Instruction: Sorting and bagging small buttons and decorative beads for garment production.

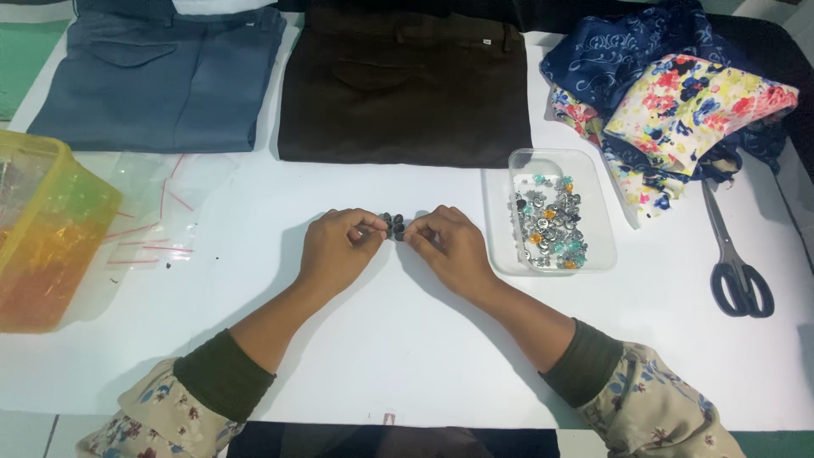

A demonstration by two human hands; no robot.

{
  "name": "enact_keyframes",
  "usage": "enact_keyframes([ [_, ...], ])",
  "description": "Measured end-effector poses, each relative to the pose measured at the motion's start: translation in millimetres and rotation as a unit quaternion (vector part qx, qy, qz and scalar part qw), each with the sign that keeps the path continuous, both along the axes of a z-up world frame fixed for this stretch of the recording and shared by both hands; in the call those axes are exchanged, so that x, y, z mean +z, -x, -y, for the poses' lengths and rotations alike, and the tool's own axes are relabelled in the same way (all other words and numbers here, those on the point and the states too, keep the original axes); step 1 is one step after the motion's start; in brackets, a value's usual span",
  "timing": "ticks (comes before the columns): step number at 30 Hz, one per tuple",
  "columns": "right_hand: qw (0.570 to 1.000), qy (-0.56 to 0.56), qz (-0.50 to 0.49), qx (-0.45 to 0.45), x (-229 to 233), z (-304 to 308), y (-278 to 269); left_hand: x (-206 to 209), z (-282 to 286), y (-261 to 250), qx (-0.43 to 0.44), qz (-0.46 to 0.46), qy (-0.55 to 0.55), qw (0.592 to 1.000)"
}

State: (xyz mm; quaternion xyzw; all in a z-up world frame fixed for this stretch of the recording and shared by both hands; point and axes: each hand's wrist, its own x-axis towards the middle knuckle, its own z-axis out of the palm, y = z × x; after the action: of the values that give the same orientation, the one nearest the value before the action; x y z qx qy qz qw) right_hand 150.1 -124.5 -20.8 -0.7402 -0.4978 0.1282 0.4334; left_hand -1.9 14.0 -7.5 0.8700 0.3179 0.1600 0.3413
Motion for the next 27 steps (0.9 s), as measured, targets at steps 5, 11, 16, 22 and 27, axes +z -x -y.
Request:
enact_keyframes([
  [5, 1.0, 0.013, 0.01, -0.001, -2.5, 0.3, 0.6, -2.9, -0.1, 1.2, -0.01, 0.01, -0.016, 1.0],
  [11, 1.0, 0.016, 0.016, -0.011, -1.5, -0.1, 2.0, -7.7, 0.6, 0.0, 0.0, 0.049, -0.024, 0.999],
  [16, 1.0, 0.011, 0.015, -0.015, -1.6, 1.2, 2.3, -8.7, -2.1, 2.0, 0.019, 0.102, -0.028, 0.994],
  [22, 1.0, 0.017, 0.018, -0.017, -4.8, 2.6, 1.3, -5.6, -2.6, 0.7, 0.031, 0.108, -0.023, 0.993],
  [27, 1.0, 0.006, 0.018, -0.021, -5.6, 5.8, 2.6, -5.3, 1.3, 0.5, 0.03, 0.13, -0.028, 0.991],
])
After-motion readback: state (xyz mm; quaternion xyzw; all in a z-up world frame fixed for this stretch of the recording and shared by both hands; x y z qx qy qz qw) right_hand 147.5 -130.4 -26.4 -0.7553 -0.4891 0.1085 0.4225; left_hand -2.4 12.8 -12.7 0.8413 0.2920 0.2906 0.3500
